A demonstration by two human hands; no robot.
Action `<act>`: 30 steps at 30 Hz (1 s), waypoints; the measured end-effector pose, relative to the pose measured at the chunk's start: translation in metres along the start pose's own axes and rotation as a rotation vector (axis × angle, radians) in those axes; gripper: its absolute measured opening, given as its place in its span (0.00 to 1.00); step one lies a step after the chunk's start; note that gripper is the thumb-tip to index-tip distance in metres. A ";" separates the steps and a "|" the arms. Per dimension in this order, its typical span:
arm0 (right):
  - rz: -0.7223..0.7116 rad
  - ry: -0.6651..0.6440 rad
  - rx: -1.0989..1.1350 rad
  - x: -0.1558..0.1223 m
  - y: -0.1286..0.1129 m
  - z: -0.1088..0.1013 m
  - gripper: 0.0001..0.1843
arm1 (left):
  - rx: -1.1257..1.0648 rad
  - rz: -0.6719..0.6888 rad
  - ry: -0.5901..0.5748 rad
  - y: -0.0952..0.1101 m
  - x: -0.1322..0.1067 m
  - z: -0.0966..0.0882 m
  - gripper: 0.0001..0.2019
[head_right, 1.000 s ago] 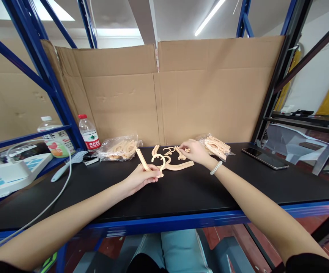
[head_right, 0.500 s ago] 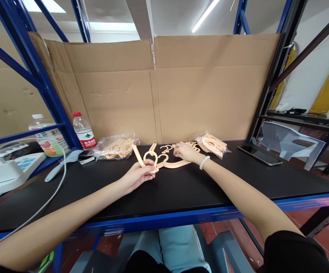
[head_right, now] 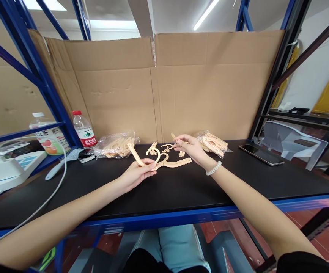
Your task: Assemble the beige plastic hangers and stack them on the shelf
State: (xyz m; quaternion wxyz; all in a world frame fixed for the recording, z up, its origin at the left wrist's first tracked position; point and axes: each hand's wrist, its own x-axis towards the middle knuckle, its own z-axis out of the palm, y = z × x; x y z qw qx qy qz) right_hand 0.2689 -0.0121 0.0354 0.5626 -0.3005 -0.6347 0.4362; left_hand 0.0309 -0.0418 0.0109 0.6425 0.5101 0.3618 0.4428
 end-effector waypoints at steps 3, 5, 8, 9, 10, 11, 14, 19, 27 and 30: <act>0.000 0.014 -0.011 -0.004 0.001 0.009 0.17 | 0.000 0.013 -0.007 -0.001 0.000 -0.001 0.13; -0.005 0.013 -0.093 -0.006 0.004 0.013 0.15 | 0.009 0.017 -0.013 -0.001 0.001 -0.002 0.15; 0.006 -0.024 -0.170 -0.007 0.008 0.017 0.10 | 0.045 0.019 -0.022 -0.001 0.000 -0.003 0.16; 0.006 -0.026 -0.155 -0.008 0.008 0.018 0.10 | 0.063 0.021 -0.026 -0.001 0.000 -0.003 0.16; 0.008 -0.016 -0.125 -0.010 0.009 0.019 0.12 | 0.081 0.023 -0.030 -0.001 0.000 -0.003 0.16; 0.017 -0.002 -0.086 -0.011 0.010 0.020 0.14 | 0.099 0.026 -0.035 -0.001 0.000 -0.004 0.16; 0.107 0.008 0.063 -0.016 0.011 0.024 0.28 | 0.133 0.038 -0.043 -0.001 0.000 -0.004 0.16; 0.245 -0.130 0.211 -0.022 0.013 0.030 0.24 | 0.155 0.060 -0.042 -0.002 0.000 -0.005 0.16; 0.145 -0.253 0.065 -0.028 0.016 0.042 0.15 | 0.093 0.119 -0.063 -0.002 0.001 -0.006 0.14; 0.119 -0.259 0.048 -0.029 0.015 0.045 0.15 | 0.063 0.155 -0.107 -0.003 0.002 -0.006 0.13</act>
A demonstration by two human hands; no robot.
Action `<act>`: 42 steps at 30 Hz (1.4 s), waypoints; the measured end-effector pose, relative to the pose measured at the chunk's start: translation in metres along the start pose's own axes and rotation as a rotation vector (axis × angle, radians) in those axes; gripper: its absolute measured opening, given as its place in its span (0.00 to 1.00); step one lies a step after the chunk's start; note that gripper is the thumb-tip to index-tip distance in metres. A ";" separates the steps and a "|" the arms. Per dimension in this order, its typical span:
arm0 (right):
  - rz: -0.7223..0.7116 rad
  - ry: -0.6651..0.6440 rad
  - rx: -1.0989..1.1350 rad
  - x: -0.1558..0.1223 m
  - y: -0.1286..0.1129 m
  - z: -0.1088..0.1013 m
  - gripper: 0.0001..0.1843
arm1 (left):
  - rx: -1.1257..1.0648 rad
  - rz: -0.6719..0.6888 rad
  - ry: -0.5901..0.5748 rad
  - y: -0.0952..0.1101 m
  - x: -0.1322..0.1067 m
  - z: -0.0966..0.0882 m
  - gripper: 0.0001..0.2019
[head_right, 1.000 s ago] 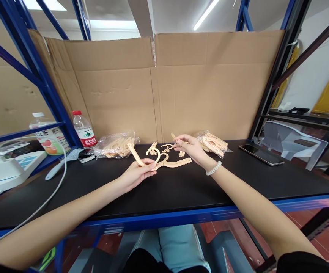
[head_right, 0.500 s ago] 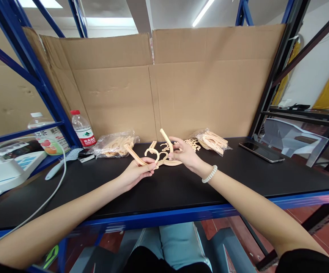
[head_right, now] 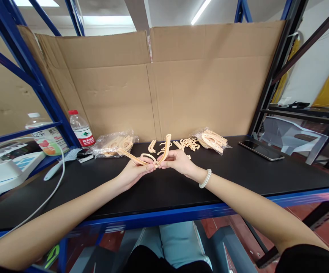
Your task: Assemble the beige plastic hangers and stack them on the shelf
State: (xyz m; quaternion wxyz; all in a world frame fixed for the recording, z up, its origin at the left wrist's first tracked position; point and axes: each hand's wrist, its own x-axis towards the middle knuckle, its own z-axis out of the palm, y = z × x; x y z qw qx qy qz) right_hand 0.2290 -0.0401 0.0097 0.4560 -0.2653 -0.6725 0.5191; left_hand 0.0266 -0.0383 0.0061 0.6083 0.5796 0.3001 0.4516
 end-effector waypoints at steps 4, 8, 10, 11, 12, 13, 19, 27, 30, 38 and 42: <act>-0.057 -0.020 -0.050 0.001 -0.001 -0.001 0.13 | -0.004 0.025 -0.029 -0.001 0.000 0.000 0.11; -0.054 -0.075 -0.077 0.001 -0.001 -0.004 0.13 | 0.012 0.044 -0.070 0.000 -0.002 0.001 0.08; -0.048 -0.095 -0.076 0.002 -0.001 -0.005 0.12 | 0.005 0.043 -0.079 0.001 -0.002 0.002 0.09; -0.046 -0.104 -0.075 0.002 -0.001 -0.005 0.12 | 0.005 0.040 -0.084 0.002 -0.002 0.002 0.09; -0.044 -0.115 -0.073 0.001 -0.001 -0.005 0.12 | 0.006 0.034 -0.089 0.002 -0.002 0.002 0.09; -0.041 -0.126 -0.072 0.001 -0.002 -0.006 0.12 | 0.007 0.028 -0.094 0.002 -0.002 0.002 0.09; -0.022 -0.158 -0.063 0.002 -0.003 -0.007 0.12 | -0.027 0.008 -0.111 0.000 -0.001 0.000 0.10; 0.023 -0.143 0.020 0.002 -0.001 -0.004 0.15 | -0.057 -0.023 -0.079 -0.002 0.003 -0.005 0.11; 0.044 -0.110 0.060 0.002 -0.001 -0.005 0.16 | -0.062 0.005 -0.117 -0.001 0.003 -0.005 0.10; 0.044 -0.168 0.035 0.001 -0.005 -0.004 0.16 | -0.054 0.006 -0.141 -0.002 0.002 -0.005 0.11; 0.051 -0.179 0.027 0.001 -0.005 -0.004 0.16 | -0.053 0.005 -0.148 -0.002 0.002 -0.005 0.10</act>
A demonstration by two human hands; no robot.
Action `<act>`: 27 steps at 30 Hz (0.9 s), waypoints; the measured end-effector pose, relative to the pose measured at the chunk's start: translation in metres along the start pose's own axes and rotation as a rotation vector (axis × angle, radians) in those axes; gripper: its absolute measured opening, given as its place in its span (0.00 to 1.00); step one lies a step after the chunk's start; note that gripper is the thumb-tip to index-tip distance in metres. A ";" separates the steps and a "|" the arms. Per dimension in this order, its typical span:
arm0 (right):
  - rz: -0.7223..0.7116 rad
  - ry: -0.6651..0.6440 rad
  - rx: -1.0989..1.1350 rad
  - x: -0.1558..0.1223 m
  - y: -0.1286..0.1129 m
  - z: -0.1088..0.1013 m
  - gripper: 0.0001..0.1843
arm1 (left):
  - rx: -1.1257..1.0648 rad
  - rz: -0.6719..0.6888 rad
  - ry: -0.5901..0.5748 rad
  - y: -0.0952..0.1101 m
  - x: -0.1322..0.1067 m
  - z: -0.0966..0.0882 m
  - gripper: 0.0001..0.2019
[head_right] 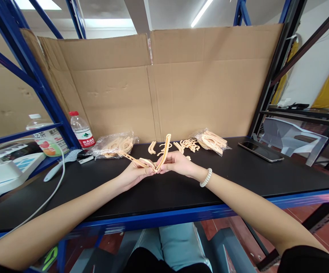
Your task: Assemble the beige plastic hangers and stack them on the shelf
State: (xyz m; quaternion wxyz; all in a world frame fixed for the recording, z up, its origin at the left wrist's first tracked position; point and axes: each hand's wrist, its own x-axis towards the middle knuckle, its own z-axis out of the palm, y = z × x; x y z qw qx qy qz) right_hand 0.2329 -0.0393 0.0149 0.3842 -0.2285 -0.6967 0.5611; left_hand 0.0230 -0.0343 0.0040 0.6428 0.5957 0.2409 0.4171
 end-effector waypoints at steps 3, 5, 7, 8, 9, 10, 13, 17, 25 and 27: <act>0.006 -0.006 -0.003 0.000 0.001 -0.001 0.16 | 0.004 -0.001 -0.006 -0.001 0.000 0.000 0.10; 0.001 -0.005 -0.014 0.000 0.002 -0.001 0.16 | 0.004 0.004 0.003 -0.001 0.000 0.001 0.10; -0.008 0.007 -0.027 0.001 0.003 -0.001 0.16 | 0.003 0.020 0.018 -0.002 0.000 0.002 0.10; -0.014 0.018 -0.031 0.001 0.004 0.000 0.16 | 0.002 0.029 0.025 -0.002 0.000 0.003 0.10; -0.020 0.033 -0.032 0.002 0.005 0.000 0.16 | 0.002 0.037 0.033 -0.002 -0.001 0.004 0.10; -0.027 0.053 -0.030 0.003 0.006 0.001 0.16 | -0.002 0.045 0.045 -0.002 -0.001 0.005 0.10; -0.055 0.130 -0.023 0.006 0.011 0.003 0.16 | -0.034 0.056 0.090 -0.002 -0.001 0.007 0.10; -0.081 0.225 -0.016 0.012 0.017 0.007 0.16 | -0.094 0.052 0.187 -0.005 0.000 0.008 0.11; -0.141 0.360 -0.019 0.021 0.027 0.018 0.18 | -0.156 0.073 0.291 -0.012 0.004 0.005 0.13; -0.160 0.386 -0.033 0.021 0.028 0.021 0.17 | -0.180 0.081 0.307 -0.011 0.005 0.006 0.14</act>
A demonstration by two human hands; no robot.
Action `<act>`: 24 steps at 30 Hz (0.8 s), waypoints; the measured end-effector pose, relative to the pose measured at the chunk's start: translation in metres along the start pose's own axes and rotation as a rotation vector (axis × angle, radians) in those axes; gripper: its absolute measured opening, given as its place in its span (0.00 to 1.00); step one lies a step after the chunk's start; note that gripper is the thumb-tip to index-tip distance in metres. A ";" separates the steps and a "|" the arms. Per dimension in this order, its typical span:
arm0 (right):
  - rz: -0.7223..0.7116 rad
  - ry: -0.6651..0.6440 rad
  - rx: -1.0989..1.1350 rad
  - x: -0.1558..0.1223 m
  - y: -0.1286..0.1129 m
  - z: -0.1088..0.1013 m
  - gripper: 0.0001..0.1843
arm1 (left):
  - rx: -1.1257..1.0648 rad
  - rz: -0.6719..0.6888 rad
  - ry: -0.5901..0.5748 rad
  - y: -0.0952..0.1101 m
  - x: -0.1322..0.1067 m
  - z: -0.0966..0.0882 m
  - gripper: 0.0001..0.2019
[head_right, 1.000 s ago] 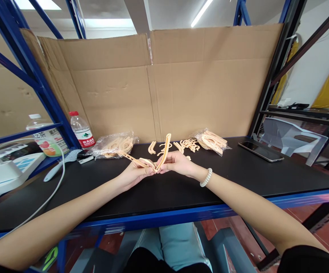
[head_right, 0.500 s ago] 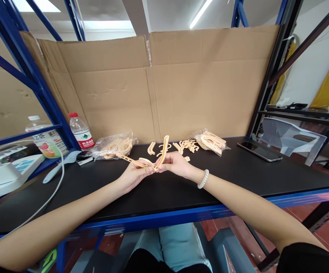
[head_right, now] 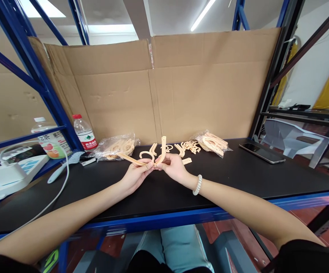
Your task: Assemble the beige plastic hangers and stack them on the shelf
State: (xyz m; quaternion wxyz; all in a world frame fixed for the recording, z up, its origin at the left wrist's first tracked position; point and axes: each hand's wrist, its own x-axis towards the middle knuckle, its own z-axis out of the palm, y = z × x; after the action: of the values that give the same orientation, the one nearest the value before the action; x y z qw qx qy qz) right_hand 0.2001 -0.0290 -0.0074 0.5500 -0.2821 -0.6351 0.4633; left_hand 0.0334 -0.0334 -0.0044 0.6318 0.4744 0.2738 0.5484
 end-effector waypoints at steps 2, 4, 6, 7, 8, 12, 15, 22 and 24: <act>-0.017 0.017 -0.006 -0.001 -0.001 0.002 0.16 | -0.010 0.008 -0.016 0.001 0.000 0.002 0.14; -0.031 0.030 -0.005 -0.002 -0.001 0.002 0.17 | -0.009 0.016 -0.046 0.003 0.000 0.004 0.14; -0.031 0.045 -0.001 -0.003 -0.002 0.002 0.17 | -0.008 0.016 -0.052 0.003 -0.001 0.004 0.14; -0.020 0.051 -0.001 -0.003 -0.002 0.002 0.18 | -0.006 0.012 -0.043 0.003 0.000 0.004 0.14; -0.004 0.056 -0.002 -0.004 -0.002 0.001 0.18 | -0.003 0.006 -0.030 0.003 0.000 0.004 0.14; 0.097 0.039 -0.003 -0.005 -0.005 0.002 0.19 | 0.026 -0.016 0.013 0.002 0.001 0.002 0.14; 0.119 0.024 0.008 -0.004 -0.011 -0.001 0.19 | 0.051 -0.026 0.015 0.003 0.001 0.001 0.14; 0.065 0.005 0.005 0.007 -0.037 -0.046 0.16 | 0.041 -0.077 0.123 0.015 0.004 -0.003 0.12; 0.164 -0.104 -0.087 0.010 -0.045 -0.066 0.16 | 0.045 -0.125 0.148 0.020 0.005 -0.005 0.13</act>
State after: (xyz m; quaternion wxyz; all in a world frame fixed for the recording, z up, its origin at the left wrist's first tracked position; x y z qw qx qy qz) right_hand 0.2678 -0.0208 0.0350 0.4637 -0.3322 -0.6570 0.4929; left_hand 0.0216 -0.0278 0.0122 0.6322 0.4285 0.3610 0.5352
